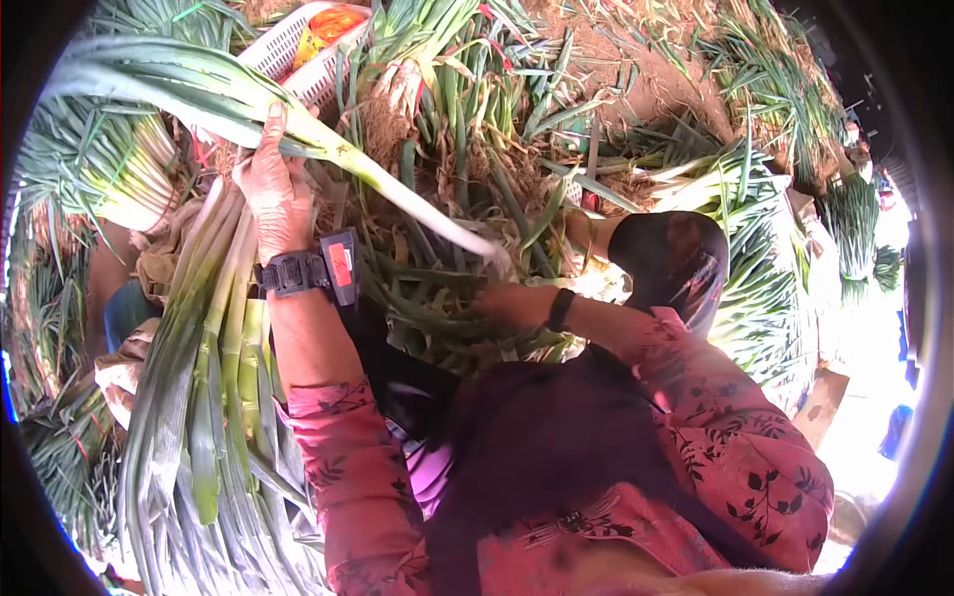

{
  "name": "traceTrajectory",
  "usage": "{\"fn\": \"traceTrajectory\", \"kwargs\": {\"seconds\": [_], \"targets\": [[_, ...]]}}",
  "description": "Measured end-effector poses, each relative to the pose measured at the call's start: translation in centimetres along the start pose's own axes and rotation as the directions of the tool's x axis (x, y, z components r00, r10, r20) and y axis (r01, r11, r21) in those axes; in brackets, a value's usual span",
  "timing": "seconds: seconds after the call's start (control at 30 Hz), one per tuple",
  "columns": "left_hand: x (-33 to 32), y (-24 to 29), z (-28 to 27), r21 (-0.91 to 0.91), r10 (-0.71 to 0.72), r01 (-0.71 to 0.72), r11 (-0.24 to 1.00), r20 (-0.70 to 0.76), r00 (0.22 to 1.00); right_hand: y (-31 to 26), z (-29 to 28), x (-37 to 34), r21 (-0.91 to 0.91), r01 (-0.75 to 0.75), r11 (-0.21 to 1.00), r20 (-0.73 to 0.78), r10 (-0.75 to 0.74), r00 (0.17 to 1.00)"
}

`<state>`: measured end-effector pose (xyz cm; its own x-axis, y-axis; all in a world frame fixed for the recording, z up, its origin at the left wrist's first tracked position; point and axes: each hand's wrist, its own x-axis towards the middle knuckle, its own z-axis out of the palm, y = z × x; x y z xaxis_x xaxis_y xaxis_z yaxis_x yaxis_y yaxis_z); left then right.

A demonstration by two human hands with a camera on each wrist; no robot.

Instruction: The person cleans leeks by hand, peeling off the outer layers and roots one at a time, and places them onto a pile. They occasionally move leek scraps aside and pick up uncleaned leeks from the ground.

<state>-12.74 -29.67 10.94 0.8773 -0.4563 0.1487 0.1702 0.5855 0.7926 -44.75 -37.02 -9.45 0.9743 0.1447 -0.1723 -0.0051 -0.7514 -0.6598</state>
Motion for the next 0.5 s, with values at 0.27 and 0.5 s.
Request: {"fn": "traceTrajectory", "kwargs": {"seconds": [0.27,0.5], "targets": [[-0.5,-1.3,0.8,-0.030,-0.146,0.148,0.989,0.053,0.988,-5.3,-12.8,1.9,0.259,0.042,0.965,-0.633,0.137,0.762],[-5.0,-0.1,4.5,-0.033,-0.082,0.116,0.993,0.522,0.849,-8.3,-13.3,4.7,0.654,-0.070,0.753,-0.323,0.362,0.874]]}}
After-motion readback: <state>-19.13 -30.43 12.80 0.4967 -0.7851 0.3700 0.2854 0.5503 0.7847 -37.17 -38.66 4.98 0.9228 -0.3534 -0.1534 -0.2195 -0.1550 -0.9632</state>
